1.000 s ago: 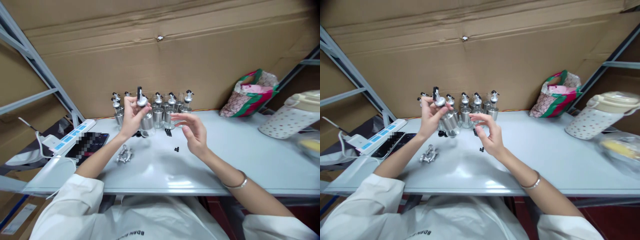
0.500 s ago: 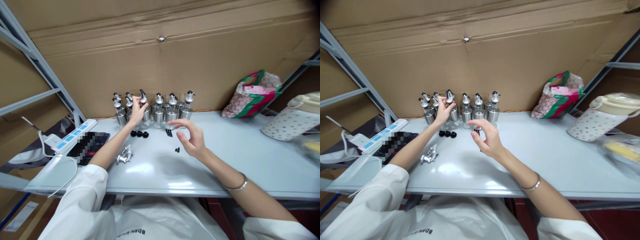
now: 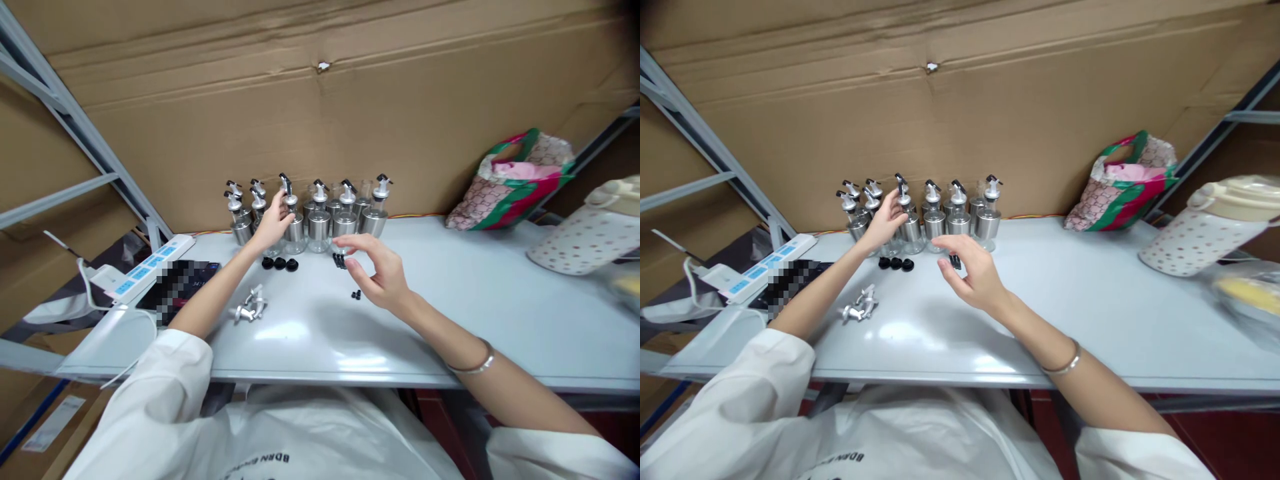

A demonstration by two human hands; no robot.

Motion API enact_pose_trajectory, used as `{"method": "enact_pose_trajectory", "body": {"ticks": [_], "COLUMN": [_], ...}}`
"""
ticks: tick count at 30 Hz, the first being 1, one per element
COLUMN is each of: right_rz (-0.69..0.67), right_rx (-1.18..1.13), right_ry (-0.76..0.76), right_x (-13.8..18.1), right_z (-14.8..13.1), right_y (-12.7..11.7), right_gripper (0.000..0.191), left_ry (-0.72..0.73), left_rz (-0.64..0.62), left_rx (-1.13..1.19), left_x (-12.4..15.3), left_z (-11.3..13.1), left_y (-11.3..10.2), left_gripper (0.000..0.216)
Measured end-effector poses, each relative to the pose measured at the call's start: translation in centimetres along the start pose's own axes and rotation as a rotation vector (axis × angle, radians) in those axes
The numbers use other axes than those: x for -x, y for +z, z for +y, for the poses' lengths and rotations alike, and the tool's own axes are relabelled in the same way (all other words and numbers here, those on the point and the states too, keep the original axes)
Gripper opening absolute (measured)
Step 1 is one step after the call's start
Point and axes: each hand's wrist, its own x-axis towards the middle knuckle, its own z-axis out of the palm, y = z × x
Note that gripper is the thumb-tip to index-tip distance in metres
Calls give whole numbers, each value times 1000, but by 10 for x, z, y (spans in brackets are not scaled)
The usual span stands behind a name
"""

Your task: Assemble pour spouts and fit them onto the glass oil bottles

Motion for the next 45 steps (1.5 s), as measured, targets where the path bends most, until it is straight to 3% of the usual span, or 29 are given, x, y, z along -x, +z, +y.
{"method": "enact_pose_trajectory", "body": {"ticks": [2,5,7,10,13,15,19,23,27,36,45], "right_rz": [3,-6,-20,-54,-81,-91,-98,-67,-59,-103,-74], "right_rx": [3,17,28,48,77,92,107,120,139,182,168], "right_ry": [-6,-31,-62,-107,-144,-160,-188,-223,-232,-264,-250], "right_x": [0,1,1,2,3,3,3,2,2,3,3], "right_z": [0,1,1,0,-1,-1,-1,-1,0,4,5], "right_y": [0,0,0,1,2,2,2,1,2,2,0], "right_gripper": [25,27,27,27,27,27,28,29,29,32,34], "left_ry": [4,61,32,-138,-292,-243,-71,37,73,101,113], "left_rz": [64,148,-62,-490,-623,-622,-512,-449,-442,-357,-332], "left_rx": [-49,-246,-433,-775,-1015,-1055,-1068,-1055,-1072,-1061,-965], "left_x": [13,45,73,122,161,176,172,150,137,140,139], "left_z": [16,51,74,94,90,77,52,42,42,36,36], "left_y": [-13,-35,-47,-53,-45,-36,-17,2,17,19,19], "left_gripper": [67,52,38,58,77,65,36,27,32,46,37]}}
